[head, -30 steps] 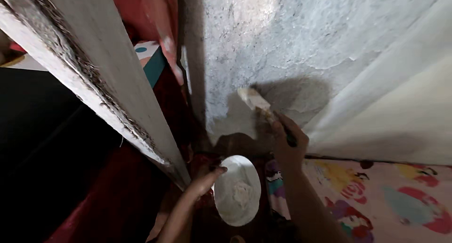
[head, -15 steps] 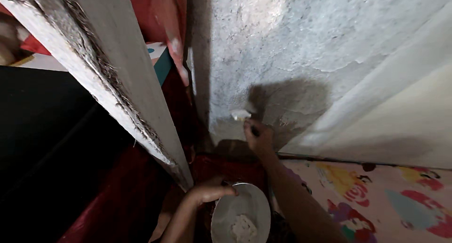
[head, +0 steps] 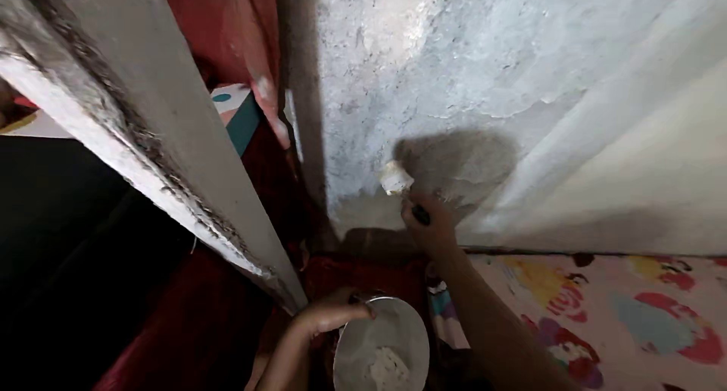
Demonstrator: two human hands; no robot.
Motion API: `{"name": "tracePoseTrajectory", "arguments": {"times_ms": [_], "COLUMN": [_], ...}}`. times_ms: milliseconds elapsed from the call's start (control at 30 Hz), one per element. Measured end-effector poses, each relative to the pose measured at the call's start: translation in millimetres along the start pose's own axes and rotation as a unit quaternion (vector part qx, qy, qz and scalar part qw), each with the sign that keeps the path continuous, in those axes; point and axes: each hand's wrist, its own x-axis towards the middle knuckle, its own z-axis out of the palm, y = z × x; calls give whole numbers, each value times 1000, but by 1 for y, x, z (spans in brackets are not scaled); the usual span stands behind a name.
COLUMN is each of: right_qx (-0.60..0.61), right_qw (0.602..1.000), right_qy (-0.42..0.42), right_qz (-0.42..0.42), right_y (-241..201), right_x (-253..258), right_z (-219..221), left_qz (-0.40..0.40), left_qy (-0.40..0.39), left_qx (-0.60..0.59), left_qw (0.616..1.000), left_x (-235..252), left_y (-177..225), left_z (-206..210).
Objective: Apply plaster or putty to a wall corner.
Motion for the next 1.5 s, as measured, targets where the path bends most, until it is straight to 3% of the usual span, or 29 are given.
{"name": "tracePoseTrajectory", "arguments": {"times_ms": [167,233,400,600,733,800,833,933,1000,1067,1133,1200,1267,1300,1400,1500], "right_qx": [-22,-4,6,-21,-31,-35,-35,-15,12,4,-43,-97,-89,-65,8,64], "right_qw": [977,978,999,977,995,989,990,982,976,988,989,945,933,947,996,984], "right_qy": [186,178,10,176,-55,-108,-88,82,118,47,-128,-311,-344,-309,-83,115], "right_qz": [-100,-109,-50,-120,-81,-93,-103,-168,-180,-148,-65,22,58,60,-33,-120], "right_y": [-33,-31,-12,-24,-10,-17,-27,-54,-55,-34,-16,-15,-23,-30,-53,-76], "right_x": [37,38,10,34,23,23,25,43,49,36,15,12,20,27,54,82], "right_z": [-39,-30,14,-27,-8,-12,-20,-36,-21,14,43,54,50,43,10,-19], "left_qz": [-16,-15,-3,-8,-5,-8,-3,7,7,2,2,9,12,12,8,10], "left_qy": [-1,1,8,-3,16,13,13,5,7,6,11,7,2,3,-3,3], "left_qx": [2,3,7,1,-7,1,6,3,-5,-3,0,2,7,8,-4,-20], "left_qw": [1000,1000,1000,1000,1000,1000,1000,1000,1000,1000,1000,1000,1000,1000,1000,1000], "left_x": [-1,-1,3,-2,-2,-2,-1,1,-1,-2,-2,-1,-1,-2,-5,-7], "left_y": [-1,0,-3,0,-1,1,2,1,2,4,4,3,2,2,-1,-3], "left_z": [1,1,0,-1,-3,0,0,3,4,3,1,1,3,2,1,-2]}}
